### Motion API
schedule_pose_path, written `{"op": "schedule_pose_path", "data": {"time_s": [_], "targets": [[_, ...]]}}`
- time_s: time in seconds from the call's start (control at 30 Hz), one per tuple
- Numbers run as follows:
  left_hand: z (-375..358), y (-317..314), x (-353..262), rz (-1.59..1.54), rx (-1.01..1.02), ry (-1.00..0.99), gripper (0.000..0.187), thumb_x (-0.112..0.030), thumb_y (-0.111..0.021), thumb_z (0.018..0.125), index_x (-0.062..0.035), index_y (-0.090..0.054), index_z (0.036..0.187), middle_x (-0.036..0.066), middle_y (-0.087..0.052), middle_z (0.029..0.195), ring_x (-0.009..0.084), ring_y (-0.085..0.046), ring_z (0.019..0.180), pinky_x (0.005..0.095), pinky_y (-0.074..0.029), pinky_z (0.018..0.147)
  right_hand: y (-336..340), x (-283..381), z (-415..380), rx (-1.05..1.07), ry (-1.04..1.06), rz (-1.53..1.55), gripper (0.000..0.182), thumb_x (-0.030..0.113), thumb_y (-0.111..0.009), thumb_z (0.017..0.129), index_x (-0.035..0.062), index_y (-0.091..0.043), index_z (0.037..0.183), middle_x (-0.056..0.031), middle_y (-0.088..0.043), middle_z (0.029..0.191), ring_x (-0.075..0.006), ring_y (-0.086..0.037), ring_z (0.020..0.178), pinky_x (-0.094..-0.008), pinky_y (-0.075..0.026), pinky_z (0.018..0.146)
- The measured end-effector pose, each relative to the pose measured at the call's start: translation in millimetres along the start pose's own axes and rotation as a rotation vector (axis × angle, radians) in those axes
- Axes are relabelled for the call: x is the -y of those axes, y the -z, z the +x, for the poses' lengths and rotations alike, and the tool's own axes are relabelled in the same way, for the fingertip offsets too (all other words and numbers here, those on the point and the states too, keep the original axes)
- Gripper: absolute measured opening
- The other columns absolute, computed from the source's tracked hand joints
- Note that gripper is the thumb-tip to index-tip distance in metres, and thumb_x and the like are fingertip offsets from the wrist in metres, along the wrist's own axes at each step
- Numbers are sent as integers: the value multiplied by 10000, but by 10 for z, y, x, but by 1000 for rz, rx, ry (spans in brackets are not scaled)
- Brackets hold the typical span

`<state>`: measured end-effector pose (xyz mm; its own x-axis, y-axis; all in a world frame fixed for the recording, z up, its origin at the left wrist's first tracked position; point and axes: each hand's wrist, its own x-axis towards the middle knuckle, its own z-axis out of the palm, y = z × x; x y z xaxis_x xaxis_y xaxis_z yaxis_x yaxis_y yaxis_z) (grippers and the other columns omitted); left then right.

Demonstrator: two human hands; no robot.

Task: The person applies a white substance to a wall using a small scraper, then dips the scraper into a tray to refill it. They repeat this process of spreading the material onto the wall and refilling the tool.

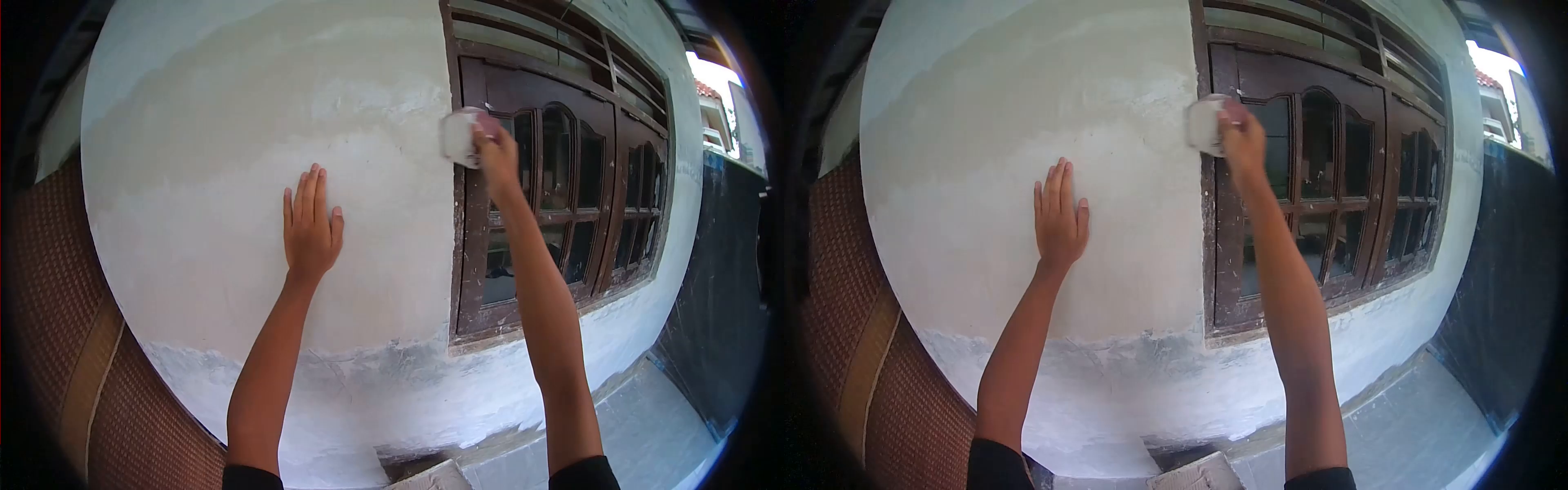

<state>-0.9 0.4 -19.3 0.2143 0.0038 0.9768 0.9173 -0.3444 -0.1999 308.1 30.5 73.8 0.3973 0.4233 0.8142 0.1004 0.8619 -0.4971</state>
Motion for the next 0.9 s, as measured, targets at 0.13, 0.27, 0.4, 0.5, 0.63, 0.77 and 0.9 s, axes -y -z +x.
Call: {"op": "schedule_pose_path", "data": {"time_s": [0.13,0.27,0.4,0.5,0.63,0.77,0.9], "targets": [[-8,3,-19,27,18,21,600,-153,-452,943,-38,-295,1511,105,-338,1552,276,-306,1441,498,-178,1192,96,47,-82,-27,-44,101,334,241,-652,945,40,-622,1210,-71,-680,974,-143,-627,910,-296,-505,787],[-27,-5,-7,14,10,-2,605,-157,-450,944,-40,-287,1515,102,-329,1559,270,-297,1447,493,-171,1195,-110,-50,-301,123,92,-227,295,218,-634,955,2,-629,1156,-76,-684,975,-140,-627,907,-298,-498,813],[-53,34,-32,51,13,11,596,-162,-456,944,-41,-308,1509,94,-337,1562,256,-306,1448,485,-180,1194,192,20,-65,-68,-73,126,273,217,-633,957,12,-652,1136,-65,-675,1009,-136,-608,880,-291,-493,781],[-60,38,-57,80,20,29,586,-172,-463,945,-42,-334,1501,85,-351,1559,244,-325,1442,478,-197,1191,27,50,-158,50,52,47,281,219,-636,956,13,-647,1148,-62,-664,1008,-130,-602,836,-290,-503,735],[-114,29,-15,75,26,8,585,-189,-455,951,-42,-330,1503,88,-342,1566,249,-322,1444,483,-189,1192,40,-40,-134,95,-73,-32,298,227,-651,949,15,-645,1159,-62,-663,988,-127,-599,806,-294,-506,679],[-141,44,-58,94,51,47,585,-184,-465,948,-39,-338,1500,90,-349,1562,254,-326,1442,484,-190,1192,227,-69,-51,-14,-89,249,326,244,-662,946,23,-633,1185,-50,-668,987,-122,-608,823,-292,-504,686],[-135,40,-57,81,21,20,599,-164,-492,933,-35,-341,1498,95,-358,1557,256,-323,1444,486,-185,1193,-108,-98,-257,168,187,-70,342,247,-642,952,16,-622,1203,-39,-660,941,-109,-592,826,-290,-496,691]]}}
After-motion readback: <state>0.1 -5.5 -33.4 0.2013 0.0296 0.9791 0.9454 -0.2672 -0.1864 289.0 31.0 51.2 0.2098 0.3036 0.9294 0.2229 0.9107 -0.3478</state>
